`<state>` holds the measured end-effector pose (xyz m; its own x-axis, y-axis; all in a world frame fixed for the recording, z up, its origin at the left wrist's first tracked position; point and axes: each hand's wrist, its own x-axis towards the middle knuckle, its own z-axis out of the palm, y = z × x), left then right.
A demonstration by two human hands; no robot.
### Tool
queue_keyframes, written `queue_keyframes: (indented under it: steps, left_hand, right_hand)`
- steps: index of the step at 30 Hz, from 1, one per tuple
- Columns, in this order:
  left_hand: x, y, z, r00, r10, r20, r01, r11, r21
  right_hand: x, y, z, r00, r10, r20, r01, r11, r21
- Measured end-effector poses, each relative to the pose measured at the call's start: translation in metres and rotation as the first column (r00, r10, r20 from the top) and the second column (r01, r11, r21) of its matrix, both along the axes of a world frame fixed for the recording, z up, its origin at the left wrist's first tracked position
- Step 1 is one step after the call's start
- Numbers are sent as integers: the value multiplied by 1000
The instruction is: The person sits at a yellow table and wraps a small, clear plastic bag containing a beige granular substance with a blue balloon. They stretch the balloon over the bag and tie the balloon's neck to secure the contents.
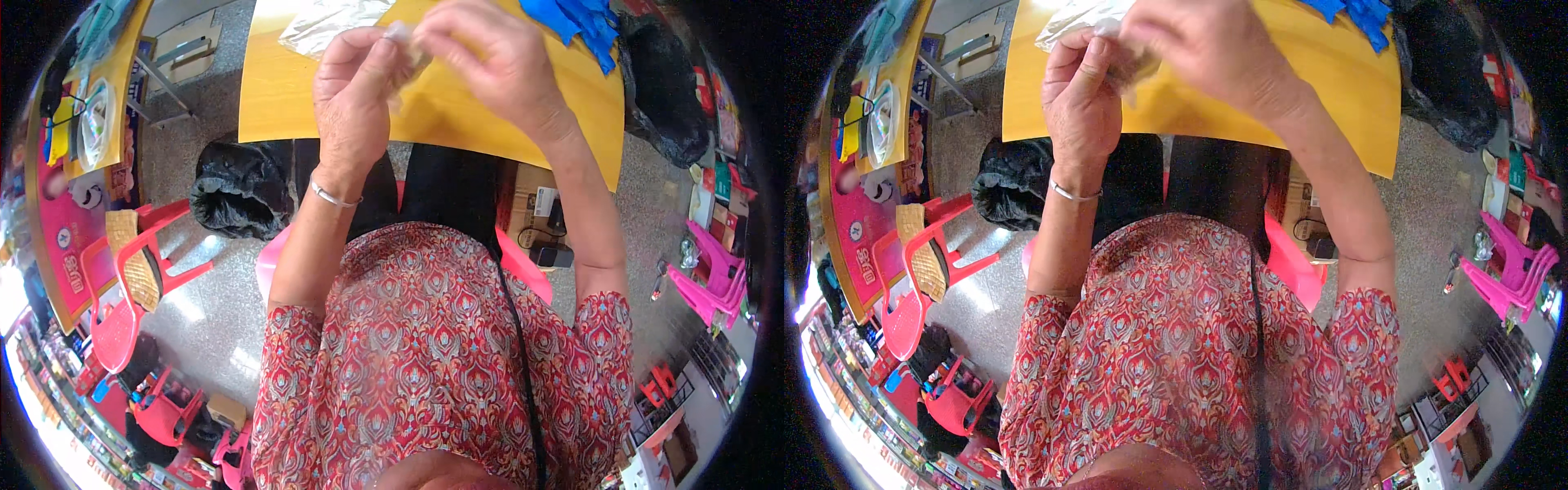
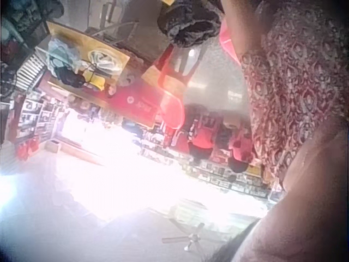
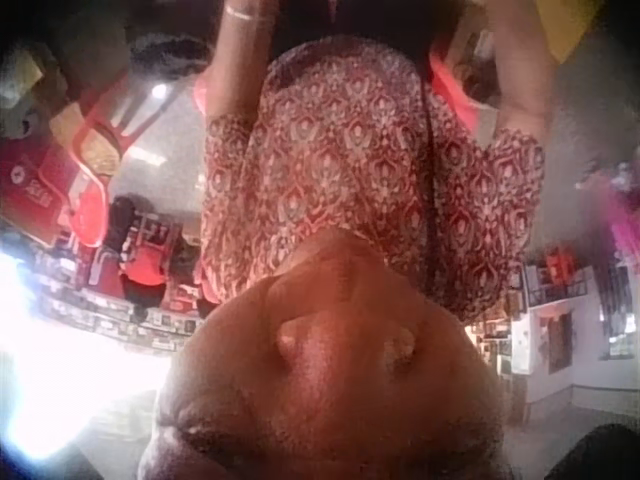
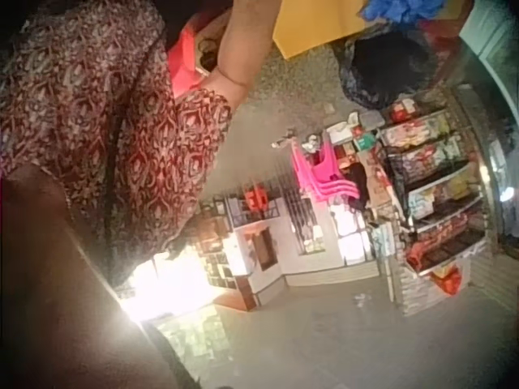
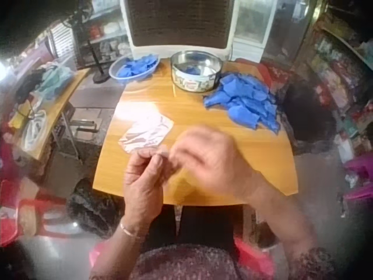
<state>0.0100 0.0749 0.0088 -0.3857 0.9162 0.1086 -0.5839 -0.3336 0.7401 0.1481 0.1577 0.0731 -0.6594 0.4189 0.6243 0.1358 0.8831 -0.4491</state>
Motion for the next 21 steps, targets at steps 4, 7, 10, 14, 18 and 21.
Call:
queue_keyframes:
  steps: [4,7,10,14,18,21]
  left_hand:
    - [-5,-3,-3,1000,16,11,-16,1000,9]
    - [-8,-8,0,997,-64,46,63,998,26]
    - [-15,-8,5,994,-103,27,101,994,52]
    - [-18,-9,3,998,-21,-56,23,999,31]
    - [-23,0,-10,974,173,-145,-180,983,-37]
    - [-28,-4,-17,954,211,-213,-226,973,-49]
  right_hand:
    - [10,6,7,995,-81,-56,77,994,-73]
    - [0,10,-11,998,8,-67,-24,970,-243]
    - [-3,15,-19,992,51,-118,-107,844,-525]
    - [-5,8,1,995,61,-85,-84,948,-308]
    - [-8,-2,8,984,173,-39,-176,975,-133]
    - [6,20,-3,991,64,-121,-90,971,-223]
